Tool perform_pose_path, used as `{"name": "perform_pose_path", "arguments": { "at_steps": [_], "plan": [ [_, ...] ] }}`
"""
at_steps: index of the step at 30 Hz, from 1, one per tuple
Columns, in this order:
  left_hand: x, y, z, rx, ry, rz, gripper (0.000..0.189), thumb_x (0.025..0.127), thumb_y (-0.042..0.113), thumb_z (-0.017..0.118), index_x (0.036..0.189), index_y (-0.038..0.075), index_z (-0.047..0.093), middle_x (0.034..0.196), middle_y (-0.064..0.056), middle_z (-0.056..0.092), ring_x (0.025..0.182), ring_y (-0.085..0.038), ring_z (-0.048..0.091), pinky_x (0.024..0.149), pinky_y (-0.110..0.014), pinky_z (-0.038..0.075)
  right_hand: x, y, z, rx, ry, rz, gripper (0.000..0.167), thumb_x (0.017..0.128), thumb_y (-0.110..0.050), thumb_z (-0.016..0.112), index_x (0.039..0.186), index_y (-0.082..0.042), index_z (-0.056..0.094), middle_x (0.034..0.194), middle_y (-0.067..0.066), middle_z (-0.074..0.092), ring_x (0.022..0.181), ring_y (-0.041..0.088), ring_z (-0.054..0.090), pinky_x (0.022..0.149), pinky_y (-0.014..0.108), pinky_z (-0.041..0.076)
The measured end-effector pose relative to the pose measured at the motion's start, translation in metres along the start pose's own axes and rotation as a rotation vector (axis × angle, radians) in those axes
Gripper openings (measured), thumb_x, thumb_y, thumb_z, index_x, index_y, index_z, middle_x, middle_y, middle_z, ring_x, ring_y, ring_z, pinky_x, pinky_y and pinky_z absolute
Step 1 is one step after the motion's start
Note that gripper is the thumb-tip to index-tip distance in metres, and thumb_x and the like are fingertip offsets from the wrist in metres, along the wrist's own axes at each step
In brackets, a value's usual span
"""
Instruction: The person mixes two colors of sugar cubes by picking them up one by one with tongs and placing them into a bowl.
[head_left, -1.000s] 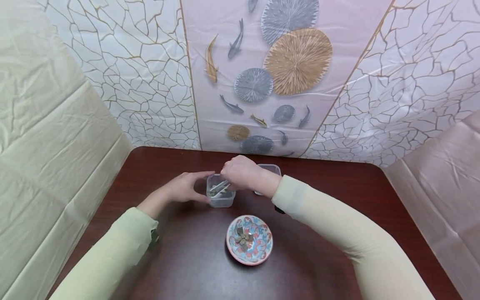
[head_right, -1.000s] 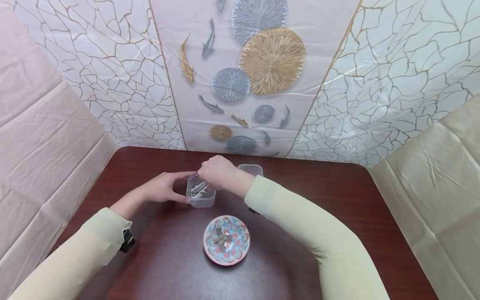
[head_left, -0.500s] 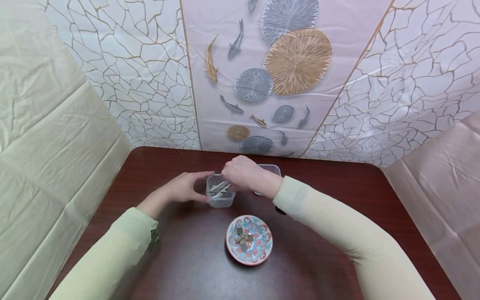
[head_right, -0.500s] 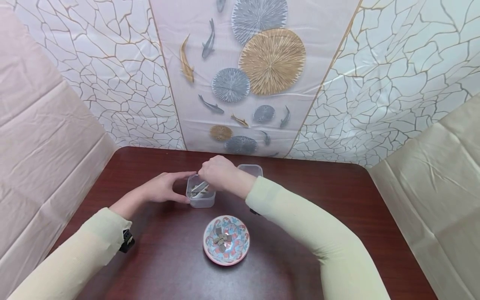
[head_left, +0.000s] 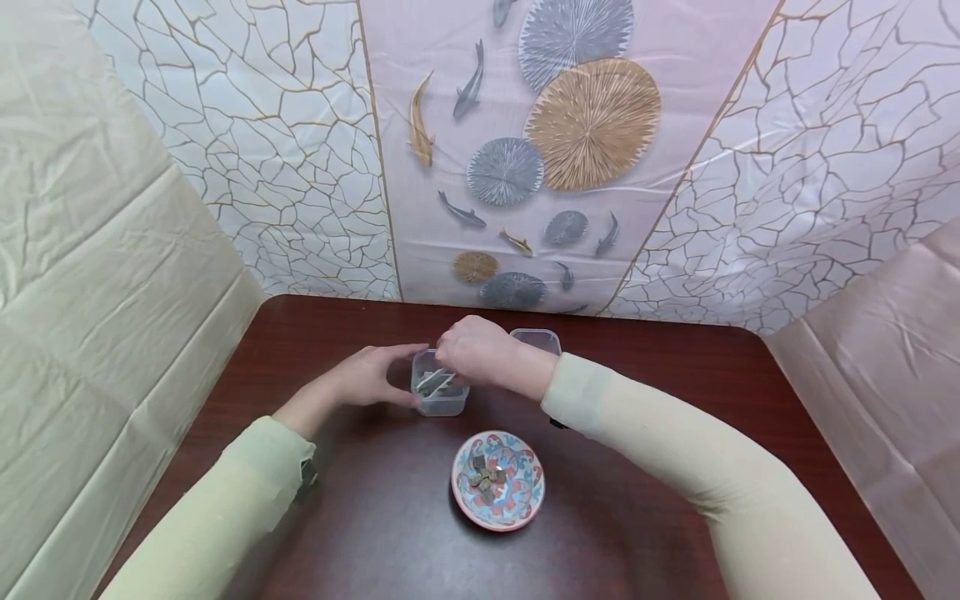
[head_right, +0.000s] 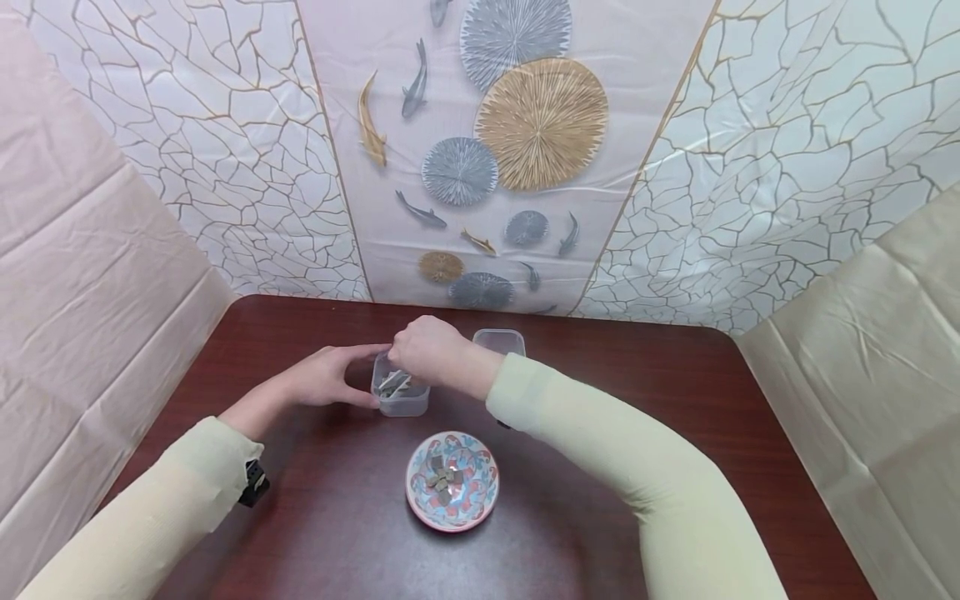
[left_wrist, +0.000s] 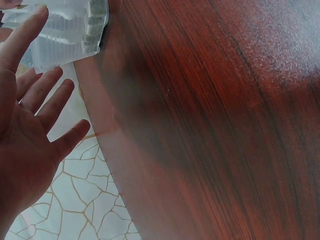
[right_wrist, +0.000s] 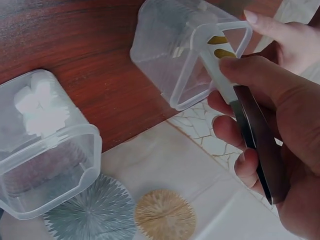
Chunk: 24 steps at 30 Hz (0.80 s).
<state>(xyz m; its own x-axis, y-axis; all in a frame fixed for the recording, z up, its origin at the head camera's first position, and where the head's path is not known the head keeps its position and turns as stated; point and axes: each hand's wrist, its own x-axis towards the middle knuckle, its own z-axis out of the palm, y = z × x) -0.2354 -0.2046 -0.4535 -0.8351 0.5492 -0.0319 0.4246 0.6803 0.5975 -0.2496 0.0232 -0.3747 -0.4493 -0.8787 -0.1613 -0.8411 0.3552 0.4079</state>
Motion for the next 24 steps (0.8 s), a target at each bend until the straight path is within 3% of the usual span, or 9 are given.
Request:
{"name": "perform_pose_path", "arguments": {
  "at_steps": [13,24],
  "plan": [
    [-0.001,0.001,0.0,0.001,-0.006,-0.024,0.091,0.084,0.039,0.091,0.16,0.009,0.051,0.152,-0.013,0.062,0.14,-0.03,0.059,0.117,-0.053,0.046,-0.01,0.001,-0.002,0.01,-0.012,0.037,0.019,0.086,-0.037,0.09,0.092,-0.021,0.083,0.098,-0.003,0.08,0.087,0.021,0.075,0.076,0.039,0.061],
    [0.0,0.001,0.0,0.001,-0.007,-0.02,0.091,0.085,0.04,0.091,0.16,0.008,0.051,0.152,-0.014,0.062,0.14,-0.031,0.058,0.117,-0.054,0.045,-0.007,0.001,0.001,0.036,0.051,0.024,0.022,0.085,-0.038,0.091,0.092,-0.019,0.082,0.098,-0.003,0.08,0.088,0.021,0.076,0.078,0.04,0.061]
  ]
}}
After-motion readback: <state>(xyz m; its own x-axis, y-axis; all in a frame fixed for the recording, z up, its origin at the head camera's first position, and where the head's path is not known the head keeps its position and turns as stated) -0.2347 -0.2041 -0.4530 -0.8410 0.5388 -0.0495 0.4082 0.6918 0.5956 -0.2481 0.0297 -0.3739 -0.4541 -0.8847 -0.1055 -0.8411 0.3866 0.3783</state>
